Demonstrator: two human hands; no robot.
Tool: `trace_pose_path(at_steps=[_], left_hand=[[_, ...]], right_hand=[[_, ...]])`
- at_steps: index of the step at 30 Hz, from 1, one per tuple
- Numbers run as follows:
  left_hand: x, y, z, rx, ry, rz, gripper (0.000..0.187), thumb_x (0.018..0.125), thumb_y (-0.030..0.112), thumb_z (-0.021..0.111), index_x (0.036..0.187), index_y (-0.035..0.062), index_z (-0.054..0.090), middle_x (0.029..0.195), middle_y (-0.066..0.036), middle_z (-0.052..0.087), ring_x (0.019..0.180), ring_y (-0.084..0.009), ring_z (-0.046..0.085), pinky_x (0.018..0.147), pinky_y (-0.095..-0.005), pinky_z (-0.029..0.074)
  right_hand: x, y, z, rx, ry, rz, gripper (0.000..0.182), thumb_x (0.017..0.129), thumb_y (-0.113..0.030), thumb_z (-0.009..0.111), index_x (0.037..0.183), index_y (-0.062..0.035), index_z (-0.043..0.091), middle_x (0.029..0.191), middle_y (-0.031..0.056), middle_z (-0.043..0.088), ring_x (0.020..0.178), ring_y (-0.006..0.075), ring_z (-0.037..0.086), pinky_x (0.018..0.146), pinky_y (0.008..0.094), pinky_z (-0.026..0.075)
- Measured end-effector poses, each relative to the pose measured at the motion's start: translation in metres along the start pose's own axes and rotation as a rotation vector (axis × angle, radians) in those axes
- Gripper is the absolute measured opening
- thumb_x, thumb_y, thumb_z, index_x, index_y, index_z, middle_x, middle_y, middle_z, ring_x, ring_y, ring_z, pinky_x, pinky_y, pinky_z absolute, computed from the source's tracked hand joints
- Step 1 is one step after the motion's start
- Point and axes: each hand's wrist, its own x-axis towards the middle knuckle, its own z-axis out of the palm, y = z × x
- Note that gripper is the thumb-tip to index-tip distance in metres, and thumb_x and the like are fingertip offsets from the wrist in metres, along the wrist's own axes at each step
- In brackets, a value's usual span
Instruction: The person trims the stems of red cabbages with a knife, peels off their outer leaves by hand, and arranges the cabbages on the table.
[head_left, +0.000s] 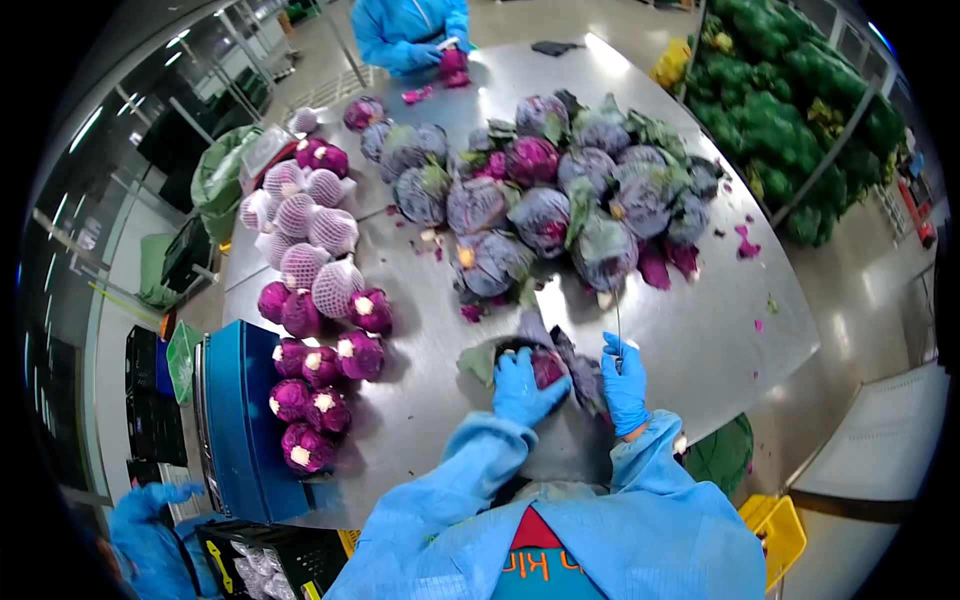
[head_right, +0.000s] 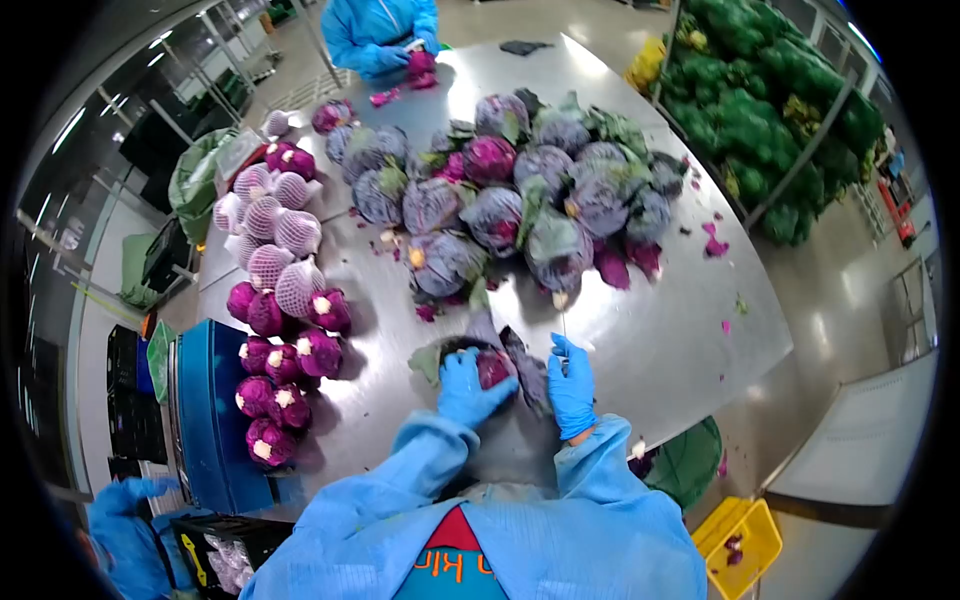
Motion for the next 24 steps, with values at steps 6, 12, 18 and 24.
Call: trace_pose_path(at_steps=[6, 12, 18, 24], left_hand=[[0.028, -0.006, 0.009, -0.056, -0.146, -0.265, 0.078, 0.073, 0.050, 0.071, 0.127, -0.0005, 0.046, 0.112, -0.028, 0.054, 0.105, -0.0417, 0.056, 0.090, -0.0435, 0.047], [0.038, -0.030, 0.004, -0.305, -0.123, -0.296, 0.084, 0.065, 0.055, 0.077, 0.122, -0.0021, 0.053, 0.116, -0.023, 0.058, 0.107, -0.0338, 0.059, 0.092, -0.0394, 0.046], [0.047, -0.063, 0.000, -0.562, -0.245, -0.178, 0.072, 0.062, 0.043, 0.085, 0.114, 0.0012, 0.058, 0.108, -0.011, 0.064, 0.099, -0.0198, 0.061, 0.089, -0.0331, 0.048], [0.043, -0.085, -0.012, -0.666, -0.488, 0.204, 0.078, 0.063, 0.031, 0.086, 0.127, 0.0025, 0.052, 0.122, -0.012, 0.055, 0.114, -0.0235, 0.053, 0.102, -0.0352, 0.040]], right_hand=[[-0.070, -0.035, 0.041, 0.501, -0.075, 0.226, 0.028, 0.093, -0.005, 0.052, 0.121, -0.0044, 0.055, 0.113, 0.0057, 0.063, 0.067, 0.0057, 0.057, 0.054, 0.0181, 0.046], [-0.019, -0.002, 0.063, 0.038, 0.012, -0.215, 0.032, 0.094, -0.014, 0.055, 0.122, -0.0004, 0.054, 0.118, 0.0138, 0.059, 0.109, 0.0257, 0.055, 0.098, 0.0340, 0.042], [0.024, 0.037, 0.070, -0.069, -0.224, -0.032, 0.028, 0.090, -0.026, 0.062, 0.110, -0.0055, 0.062, 0.094, 0.0107, 0.064, 0.089, 0.0249, 0.062, 0.081, 0.0335, 0.048], [0.059, 0.100, 0.080, 0.573, -0.451, 0.568, 0.028, 0.089, -0.022, 0.063, 0.105, 0.0006, 0.062, 0.076, 0.0036, 0.062, 0.067, 0.0200, 0.058, 0.070, 0.0304, 0.050]])
